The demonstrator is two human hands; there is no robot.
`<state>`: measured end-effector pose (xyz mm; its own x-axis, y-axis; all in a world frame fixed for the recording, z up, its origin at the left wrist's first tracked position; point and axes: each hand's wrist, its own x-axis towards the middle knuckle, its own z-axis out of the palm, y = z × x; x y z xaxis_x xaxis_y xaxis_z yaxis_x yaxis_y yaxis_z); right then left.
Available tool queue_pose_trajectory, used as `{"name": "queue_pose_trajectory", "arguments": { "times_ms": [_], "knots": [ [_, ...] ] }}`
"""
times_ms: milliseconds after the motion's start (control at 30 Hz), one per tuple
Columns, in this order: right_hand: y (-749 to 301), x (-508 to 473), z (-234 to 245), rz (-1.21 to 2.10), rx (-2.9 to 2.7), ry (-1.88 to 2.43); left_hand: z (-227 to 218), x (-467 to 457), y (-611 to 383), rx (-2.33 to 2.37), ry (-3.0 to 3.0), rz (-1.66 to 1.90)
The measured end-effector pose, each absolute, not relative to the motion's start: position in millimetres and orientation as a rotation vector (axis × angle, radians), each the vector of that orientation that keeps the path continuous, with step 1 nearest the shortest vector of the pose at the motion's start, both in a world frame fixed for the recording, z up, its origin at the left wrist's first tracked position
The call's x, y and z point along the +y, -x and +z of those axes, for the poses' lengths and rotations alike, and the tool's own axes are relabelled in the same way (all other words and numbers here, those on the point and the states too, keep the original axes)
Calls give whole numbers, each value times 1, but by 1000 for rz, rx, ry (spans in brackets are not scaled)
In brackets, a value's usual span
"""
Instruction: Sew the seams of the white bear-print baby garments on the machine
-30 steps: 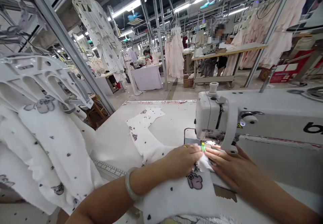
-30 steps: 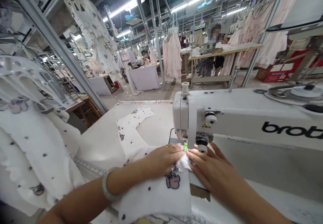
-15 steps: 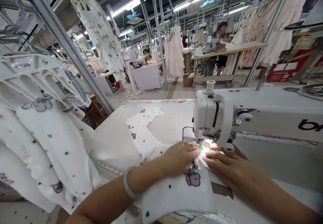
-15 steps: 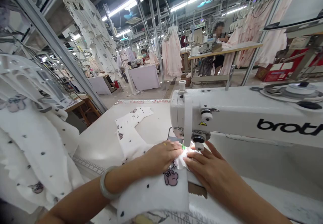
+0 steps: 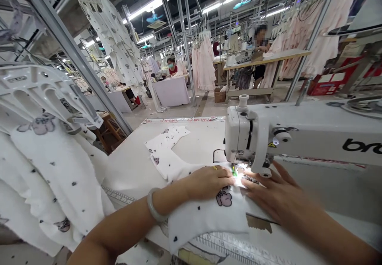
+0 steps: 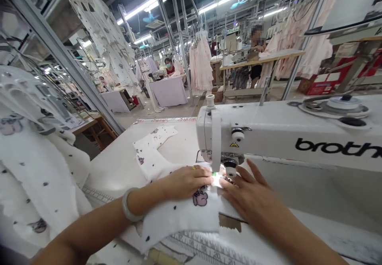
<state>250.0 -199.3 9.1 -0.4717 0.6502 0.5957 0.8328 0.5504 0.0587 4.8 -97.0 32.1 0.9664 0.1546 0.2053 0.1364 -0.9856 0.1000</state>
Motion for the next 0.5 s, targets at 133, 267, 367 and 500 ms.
{"name": "queue_pose_trajectory", "arguments": {
  "times_ms": [133,267,367,500],
  "knots": [
    [-253,-199,10,-424,-2261,1196,34,-97,-4,279,-2977,314],
    [-247,-203,17,-249,-2326,1189,37,-100,-4,266,-2954,321],
    [-241,-205,22,-179,-2367,1165,38,-101,-4,246,-2970,355],
    [-241,-204,19,-255,-2395,1149,40,-102,-1,179,-2962,409]
  ]
}}
